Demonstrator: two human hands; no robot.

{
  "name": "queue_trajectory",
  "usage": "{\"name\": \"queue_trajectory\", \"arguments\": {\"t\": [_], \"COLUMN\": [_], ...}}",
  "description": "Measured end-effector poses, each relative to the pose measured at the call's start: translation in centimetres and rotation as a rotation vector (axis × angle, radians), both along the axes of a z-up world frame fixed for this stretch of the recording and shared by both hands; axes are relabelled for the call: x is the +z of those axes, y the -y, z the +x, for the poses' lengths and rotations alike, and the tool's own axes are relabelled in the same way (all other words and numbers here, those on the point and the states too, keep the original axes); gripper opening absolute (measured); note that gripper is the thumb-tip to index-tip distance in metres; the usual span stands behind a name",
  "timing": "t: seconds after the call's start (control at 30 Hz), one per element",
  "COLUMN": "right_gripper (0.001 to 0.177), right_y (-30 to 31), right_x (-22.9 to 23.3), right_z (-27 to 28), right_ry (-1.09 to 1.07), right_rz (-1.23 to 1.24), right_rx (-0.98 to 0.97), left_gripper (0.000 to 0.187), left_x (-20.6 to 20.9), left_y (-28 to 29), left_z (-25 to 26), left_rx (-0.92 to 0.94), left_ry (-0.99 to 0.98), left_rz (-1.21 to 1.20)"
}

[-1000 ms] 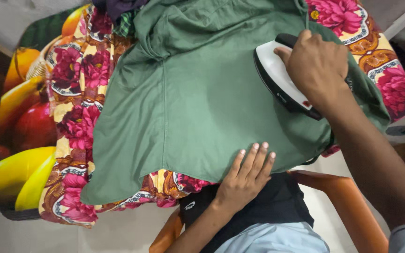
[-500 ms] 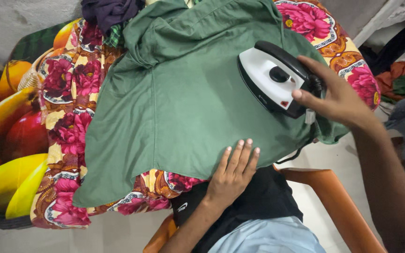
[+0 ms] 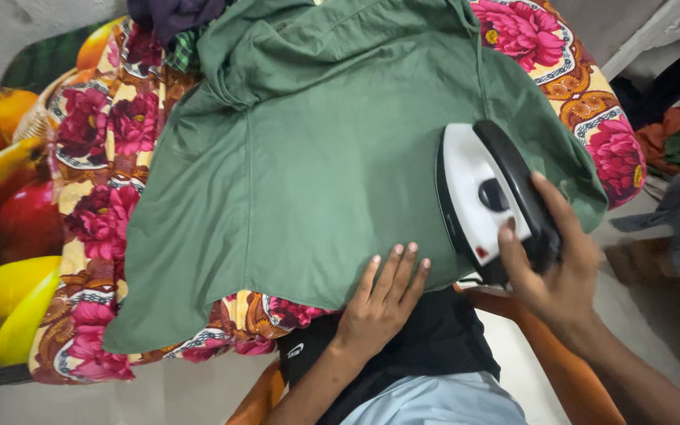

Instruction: The person irons a green shirt on a floral-patterned table. They smooth the fabric, use an iron to press the body and sleeves, and fold the shirt after ironing.

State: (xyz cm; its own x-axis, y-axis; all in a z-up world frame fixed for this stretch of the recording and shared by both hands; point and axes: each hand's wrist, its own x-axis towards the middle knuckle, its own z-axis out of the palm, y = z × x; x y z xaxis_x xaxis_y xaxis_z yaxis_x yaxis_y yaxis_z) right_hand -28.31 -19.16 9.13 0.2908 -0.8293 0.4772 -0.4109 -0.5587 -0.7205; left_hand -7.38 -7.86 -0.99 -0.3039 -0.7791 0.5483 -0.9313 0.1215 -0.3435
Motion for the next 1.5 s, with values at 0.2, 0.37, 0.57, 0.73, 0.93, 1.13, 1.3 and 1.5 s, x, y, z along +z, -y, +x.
{"name": "queue_trajectory", "arguments": {"t": [0.2, 0.37, 0.57, 0.73, 0.93, 1.13, 1.3, 1.5], "right_gripper": [0.063, 0.061, 0.052, 0.051, 0.058, 0.062, 0.066, 0.060], "right_y": [-2.5, -1.0, 6.1, 10.6, 11.3, 11.2, 10.0, 9.0], "right_x": [-0.6, -1.2, -1.8, -1.8, -0.6, -0.2, -0.7, -1.1], "right_z": [-1.5, -0.7, 2.9, 6.3, 6.4, 4.3, 2.8, 3.0], "right_ry": [-0.034, -0.004, 0.052, 0.083, 0.245, 0.225, 0.170, 0.146], "right_rz": [-0.039, -0.037, -0.191, -0.255, -0.048, 0.121, 0.247, 0.305], "right_rx": [-0.035, -0.016, 0.052, 0.060, 0.227, 0.488, 0.644, 0.865], "left_gripper": [0.048, 0.047, 0.047, 0.050, 0.055, 0.072, 0.078, 0.082], "left_x": [-0.4, -0.4, -0.4, -0.3, 0.2, 1.5, 2.2, 2.2], "left_y": [0.1, 0.2, 0.1, 0.1, -0.3, -1.6, -3.3, -5.3], "left_z": [-0.1, -0.1, -0.2, -0.3, -0.2, -0.4, 1.6, 4.1], "left_rx": [0.015, 0.025, 0.038, 0.034, 0.028, -0.105, 0.068, 0.300], "left_ry": [-0.008, 0.001, 0.006, -0.002, 0.002, -0.374, -0.529, -0.542], "left_rz": [-0.023, -0.010, -0.023, -0.026, 0.015, 0.056, -0.035, -0.093]}}
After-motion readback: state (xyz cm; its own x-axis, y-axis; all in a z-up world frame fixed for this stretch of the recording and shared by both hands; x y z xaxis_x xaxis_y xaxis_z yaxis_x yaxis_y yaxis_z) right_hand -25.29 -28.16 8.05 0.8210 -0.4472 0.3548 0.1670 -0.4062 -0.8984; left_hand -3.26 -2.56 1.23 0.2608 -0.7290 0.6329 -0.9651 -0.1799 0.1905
